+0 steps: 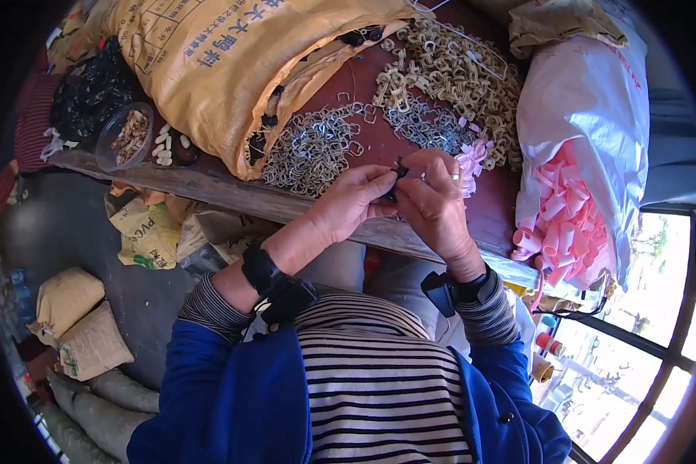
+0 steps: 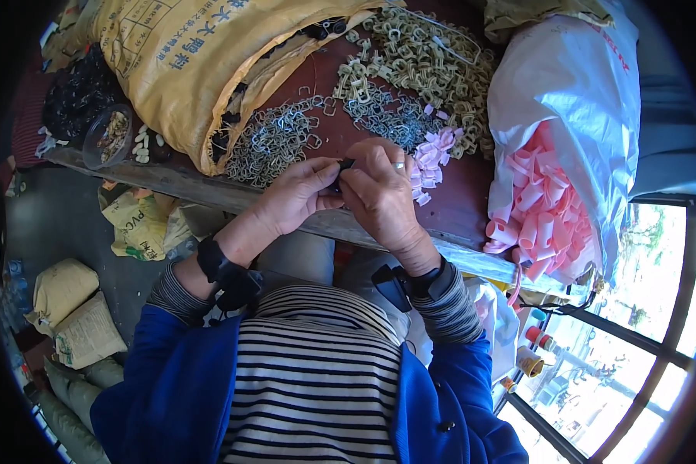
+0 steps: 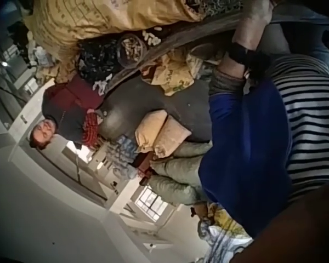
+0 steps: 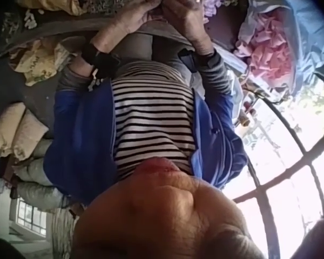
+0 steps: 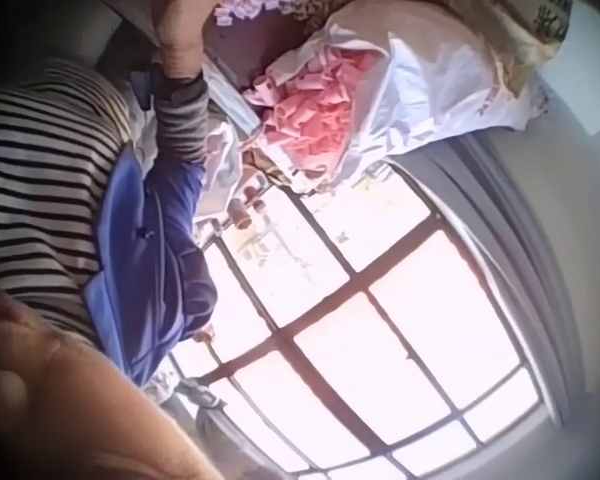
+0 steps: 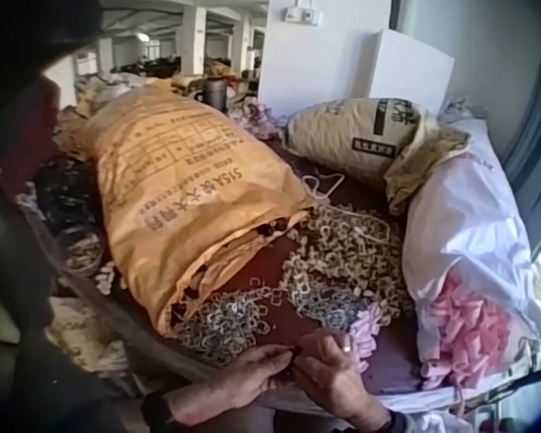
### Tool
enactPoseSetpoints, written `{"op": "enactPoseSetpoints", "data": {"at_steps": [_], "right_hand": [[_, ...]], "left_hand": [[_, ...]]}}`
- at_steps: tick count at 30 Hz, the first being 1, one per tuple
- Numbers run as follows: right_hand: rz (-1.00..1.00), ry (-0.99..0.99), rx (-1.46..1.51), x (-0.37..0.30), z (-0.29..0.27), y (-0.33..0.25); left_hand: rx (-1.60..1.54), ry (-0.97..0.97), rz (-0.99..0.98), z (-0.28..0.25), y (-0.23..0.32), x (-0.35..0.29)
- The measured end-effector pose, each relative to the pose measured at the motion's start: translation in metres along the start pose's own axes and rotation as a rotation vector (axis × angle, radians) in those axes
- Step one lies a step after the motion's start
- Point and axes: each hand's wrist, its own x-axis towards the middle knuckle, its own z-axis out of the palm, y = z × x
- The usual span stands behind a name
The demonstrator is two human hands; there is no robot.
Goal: The person picks up a black plastic component and a small beige part, fits them together, and then slides a pink sleeve over the assembly. They repeat this process multiple times, placing the finished items into a white bag.
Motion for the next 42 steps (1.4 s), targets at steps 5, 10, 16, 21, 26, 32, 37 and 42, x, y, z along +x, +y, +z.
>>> {"op": "enactPoseSetpoints", "data": {"at_steps": [5,10,16,21,26,32,37,42], "right_hand": [[-0.026,-0.058,0.019,-0.006,-0.001,0.001],[0.03,-0.148,0.079,-0.007,-0.008,0.003],[0.048,-0.257,0.072,-0.006,-0.008,0.004],[0.034,-0.269,0.123,0.005,0.005,0.004],[-0.004,-0.28,0.21,0.017,0.019,0.003],[-0.097,-0.351,0.215,0.017,0.016,-0.004],[-0.196,-0.477,0.032,0.013,0.01,-0.013],[-0.261,-0.571,-0.031,0.016,0.011,-0.017]], "left_hand": [[0.053,-0.009,-0.026,0.007,-0.002,-0.008],[0.115,-0.038,-0.065,0.01,-0.006,-0.01],[0.1,-0.093,-0.117,0.007,-0.007,-0.011],[-0.036,-0.075,-0.134,-0.008,0.001,-0.014],[-0.204,-0.084,-0.108,-0.032,0.01,-0.021],[-0.267,-0.106,-0.094,-0.049,0.013,-0.034],[-0.227,-0.123,-0.126,-0.047,0.012,-0.039],[-0.208,-0.093,-0.178,-0.047,0.0,-0.038]]}}
